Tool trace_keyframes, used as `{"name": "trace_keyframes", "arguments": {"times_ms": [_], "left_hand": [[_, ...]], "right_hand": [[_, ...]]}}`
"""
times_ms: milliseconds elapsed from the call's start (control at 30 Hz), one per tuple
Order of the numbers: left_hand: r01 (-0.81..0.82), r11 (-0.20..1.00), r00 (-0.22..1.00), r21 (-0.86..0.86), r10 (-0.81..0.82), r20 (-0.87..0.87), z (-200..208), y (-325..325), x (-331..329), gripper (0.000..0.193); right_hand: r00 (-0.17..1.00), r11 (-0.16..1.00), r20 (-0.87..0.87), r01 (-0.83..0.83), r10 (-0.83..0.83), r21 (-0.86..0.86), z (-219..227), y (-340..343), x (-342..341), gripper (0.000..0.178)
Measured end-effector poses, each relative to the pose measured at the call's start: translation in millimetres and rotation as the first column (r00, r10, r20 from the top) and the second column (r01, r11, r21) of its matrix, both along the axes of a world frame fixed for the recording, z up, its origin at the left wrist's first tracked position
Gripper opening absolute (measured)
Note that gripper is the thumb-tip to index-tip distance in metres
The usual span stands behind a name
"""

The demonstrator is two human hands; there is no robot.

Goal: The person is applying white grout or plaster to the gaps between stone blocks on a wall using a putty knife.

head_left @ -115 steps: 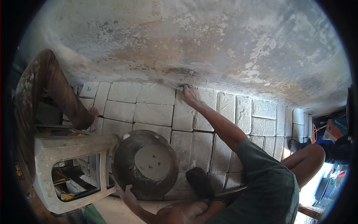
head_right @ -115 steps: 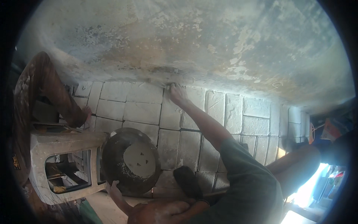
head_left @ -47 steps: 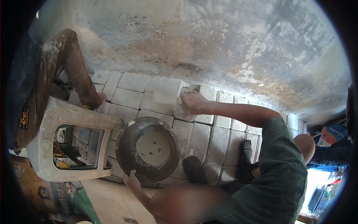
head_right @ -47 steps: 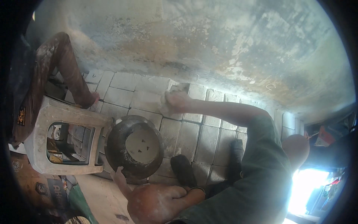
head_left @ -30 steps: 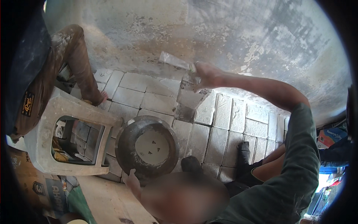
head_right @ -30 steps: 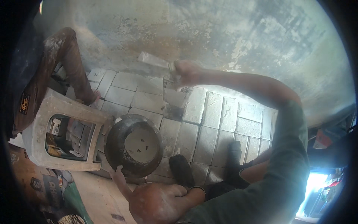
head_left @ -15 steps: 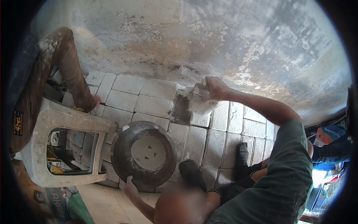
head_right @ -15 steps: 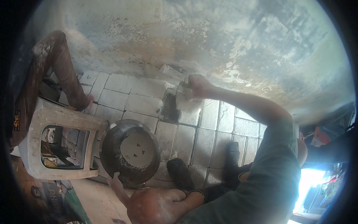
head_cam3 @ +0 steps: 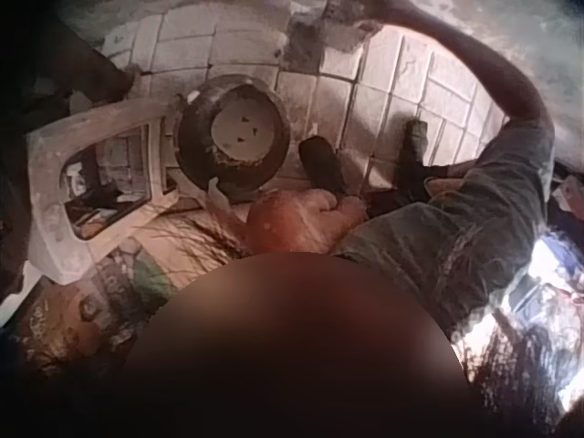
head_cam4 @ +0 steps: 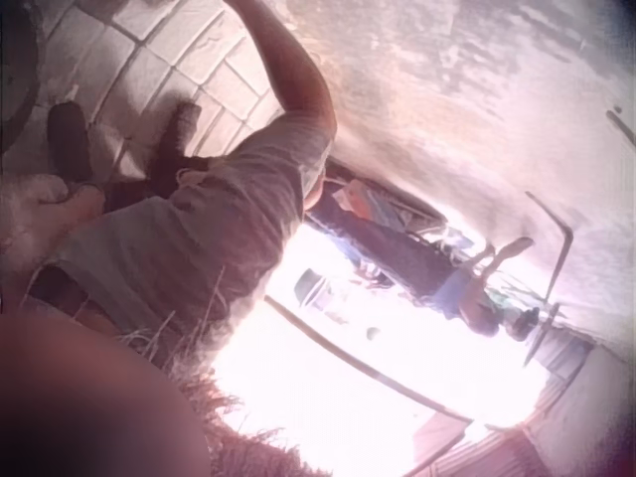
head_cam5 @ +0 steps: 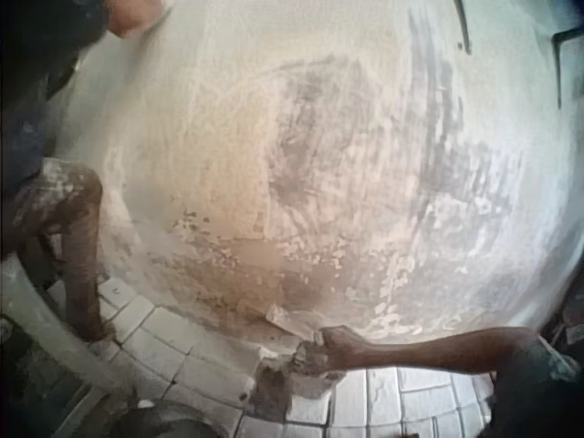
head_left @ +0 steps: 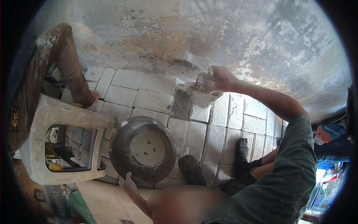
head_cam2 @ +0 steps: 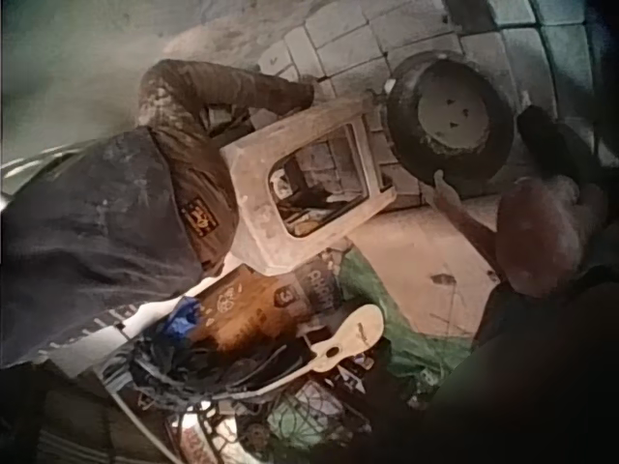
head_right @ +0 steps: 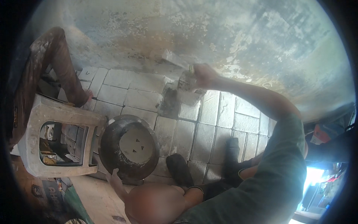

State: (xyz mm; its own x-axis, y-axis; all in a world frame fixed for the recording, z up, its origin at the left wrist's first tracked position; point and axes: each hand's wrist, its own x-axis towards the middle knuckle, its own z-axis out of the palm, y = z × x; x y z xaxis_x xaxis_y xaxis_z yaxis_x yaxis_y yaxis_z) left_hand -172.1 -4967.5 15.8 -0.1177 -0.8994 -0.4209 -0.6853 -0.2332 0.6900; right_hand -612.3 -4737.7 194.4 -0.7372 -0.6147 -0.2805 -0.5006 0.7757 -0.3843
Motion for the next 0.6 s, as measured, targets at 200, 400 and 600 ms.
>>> {"name": "trace_keyframes", "arguments": {"times_ms": [200,400,600], "left_hand": [[-0.072,0.996,0.996,0.054,0.069,0.050,13.9,0.9,-6.2,0.047],[-0.013,1.000,1.000,-0.016,0.014,0.027,16.0,8.9,-15.7,0.047],[-0.003,1.000,1.000,-0.003,0.003,0.026,20.0,8.3,-10.9,0.050]], "right_hand": [[0.995,0.999,-0.100,-0.008,0.011,0.035,24.0,4.7,1.7,0.047],[0.983,0.997,-0.185,0.000,-0.014,-0.075,-55.9,18.8,-13.3,0.049],[0.958,0.989,-0.258,-0.139,0.122,-0.047,-56.1,16.5,-16.7,0.054]]}}
